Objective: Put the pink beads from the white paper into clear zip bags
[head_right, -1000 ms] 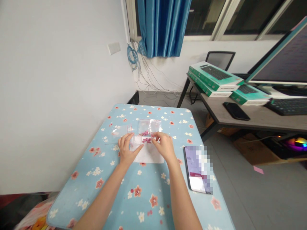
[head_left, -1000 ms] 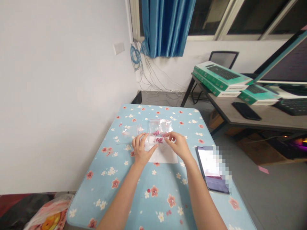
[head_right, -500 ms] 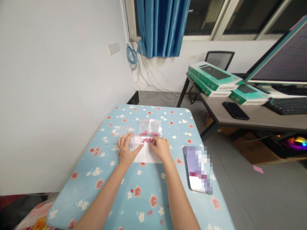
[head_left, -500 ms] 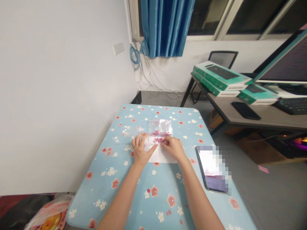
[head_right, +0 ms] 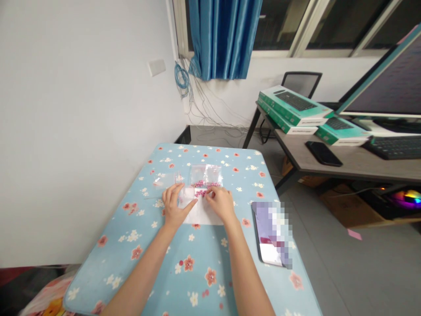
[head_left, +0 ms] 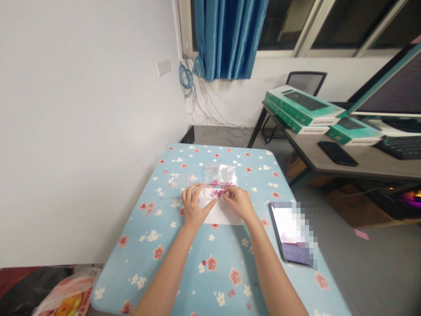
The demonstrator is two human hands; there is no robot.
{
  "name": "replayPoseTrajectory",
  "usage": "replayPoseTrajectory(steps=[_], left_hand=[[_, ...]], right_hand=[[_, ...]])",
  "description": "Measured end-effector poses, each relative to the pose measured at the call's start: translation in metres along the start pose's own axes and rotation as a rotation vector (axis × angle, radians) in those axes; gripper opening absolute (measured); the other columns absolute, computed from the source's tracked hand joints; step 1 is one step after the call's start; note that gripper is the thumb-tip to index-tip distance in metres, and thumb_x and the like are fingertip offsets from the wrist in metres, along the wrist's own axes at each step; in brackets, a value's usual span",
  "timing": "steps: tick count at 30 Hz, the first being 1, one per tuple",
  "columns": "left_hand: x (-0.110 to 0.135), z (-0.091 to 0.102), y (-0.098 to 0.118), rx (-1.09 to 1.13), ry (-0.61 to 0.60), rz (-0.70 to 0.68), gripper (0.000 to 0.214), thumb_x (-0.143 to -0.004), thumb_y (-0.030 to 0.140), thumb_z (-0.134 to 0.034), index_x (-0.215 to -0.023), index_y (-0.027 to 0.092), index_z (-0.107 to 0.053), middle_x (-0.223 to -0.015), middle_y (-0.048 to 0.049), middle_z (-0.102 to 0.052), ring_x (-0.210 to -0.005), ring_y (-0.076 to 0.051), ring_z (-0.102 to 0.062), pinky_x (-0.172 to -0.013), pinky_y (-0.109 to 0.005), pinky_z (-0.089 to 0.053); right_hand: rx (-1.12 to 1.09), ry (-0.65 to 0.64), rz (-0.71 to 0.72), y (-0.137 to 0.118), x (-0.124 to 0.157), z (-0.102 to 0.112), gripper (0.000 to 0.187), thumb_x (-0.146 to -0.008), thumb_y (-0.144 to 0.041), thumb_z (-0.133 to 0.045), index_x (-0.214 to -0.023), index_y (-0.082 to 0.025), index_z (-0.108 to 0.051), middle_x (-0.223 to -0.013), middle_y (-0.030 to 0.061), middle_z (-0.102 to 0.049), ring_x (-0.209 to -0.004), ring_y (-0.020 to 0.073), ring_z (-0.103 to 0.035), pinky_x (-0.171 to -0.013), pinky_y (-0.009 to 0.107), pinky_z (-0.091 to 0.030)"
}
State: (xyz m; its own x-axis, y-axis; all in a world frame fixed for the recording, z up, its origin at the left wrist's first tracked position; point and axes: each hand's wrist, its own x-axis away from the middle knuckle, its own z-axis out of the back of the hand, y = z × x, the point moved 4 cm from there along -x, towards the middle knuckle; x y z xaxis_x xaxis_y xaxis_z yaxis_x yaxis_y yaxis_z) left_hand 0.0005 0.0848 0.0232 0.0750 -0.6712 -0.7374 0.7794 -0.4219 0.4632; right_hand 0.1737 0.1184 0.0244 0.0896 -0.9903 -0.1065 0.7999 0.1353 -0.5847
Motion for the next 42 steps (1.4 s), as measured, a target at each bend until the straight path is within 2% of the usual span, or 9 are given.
replayPoseTrajectory(steps=[6,10,23,34,42], left_hand=[[0.0,0.0,0.0,-0.01,0.0,-0.005,0.054,-0.071,0.044,-0.071,-0.116,0.019,-0.055,-0.11,-0.0113,-0.061,-0.104,-0.026,-0.055,-0.092,-0.041,-0.04],[0.0,0.001,0.001,-0.012,0.008,-0.009,0.053,-0.071,0.043,-0.071,-0.116,0.019,-0.055,-0.11,-0.0115,-0.061,-0.104,-0.026,-0.054,-0.091,-0.04,-0.041],[0.0,0.0,0.0,-0.002,0.011,-0.012,0.053,-0.072,0.045,-0.069,-0.116,0.018,-0.056,-0.109,-0.0121,-0.061,-0.102,-0.025,-0.054,-0.091,-0.039,-0.04],[0.001,-0.001,-0.001,-0.005,0.002,-0.005,0.052,-0.073,0.043,-0.069,-0.118,0.019,-0.055,-0.11,-0.012,-0.061,-0.103,-0.026,-0.055,-0.091,-0.04,-0.04],[0.0,0.0,0.0,-0.01,0.008,-0.007,0.054,-0.071,0.043,-0.071,-0.117,0.019,-0.055,-0.11,-0.0121,-0.061,-0.104,-0.026,-0.054,-0.092,-0.04,-0.04]], right_hand=[[-0.253,0.116,0.137,-0.02,0.003,0.024,0.015,-0.081,-0.032,-0.058,-0.083,-0.019,-0.066,-0.07,0.0011,-0.061,-0.066,0.0152,-0.053,-0.067,0.028,-0.039],[-0.311,0.146,0.22,-0.038,0.008,0.034,0.013,-0.082,-0.031,-0.06,-0.084,-0.02,-0.066,-0.068,0.0007,-0.059,-0.066,0.0153,-0.052,-0.068,0.028,-0.04],[-0.29,0.087,0.283,-0.058,0.013,0.03,0.008,-0.083,-0.024,-0.059,-0.085,-0.02,-0.066,-0.072,0.0005,-0.062,-0.071,0.0153,-0.054,-0.073,0.03,-0.038],[-0.297,0.074,0.32,-0.055,0.011,0.022,0.007,-0.082,-0.025,-0.06,-0.084,-0.02,-0.065,-0.07,0.0,-0.062,-0.068,0.0148,-0.054,-0.071,0.029,-0.038],[-0.31,0.093,0.279,-0.05,0.01,0.026,0.009,-0.081,-0.027,-0.061,-0.086,-0.02,-0.066,-0.071,0.0007,-0.062,-0.07,0.0157,-0.054,-0.071,0.03,-0.039]])
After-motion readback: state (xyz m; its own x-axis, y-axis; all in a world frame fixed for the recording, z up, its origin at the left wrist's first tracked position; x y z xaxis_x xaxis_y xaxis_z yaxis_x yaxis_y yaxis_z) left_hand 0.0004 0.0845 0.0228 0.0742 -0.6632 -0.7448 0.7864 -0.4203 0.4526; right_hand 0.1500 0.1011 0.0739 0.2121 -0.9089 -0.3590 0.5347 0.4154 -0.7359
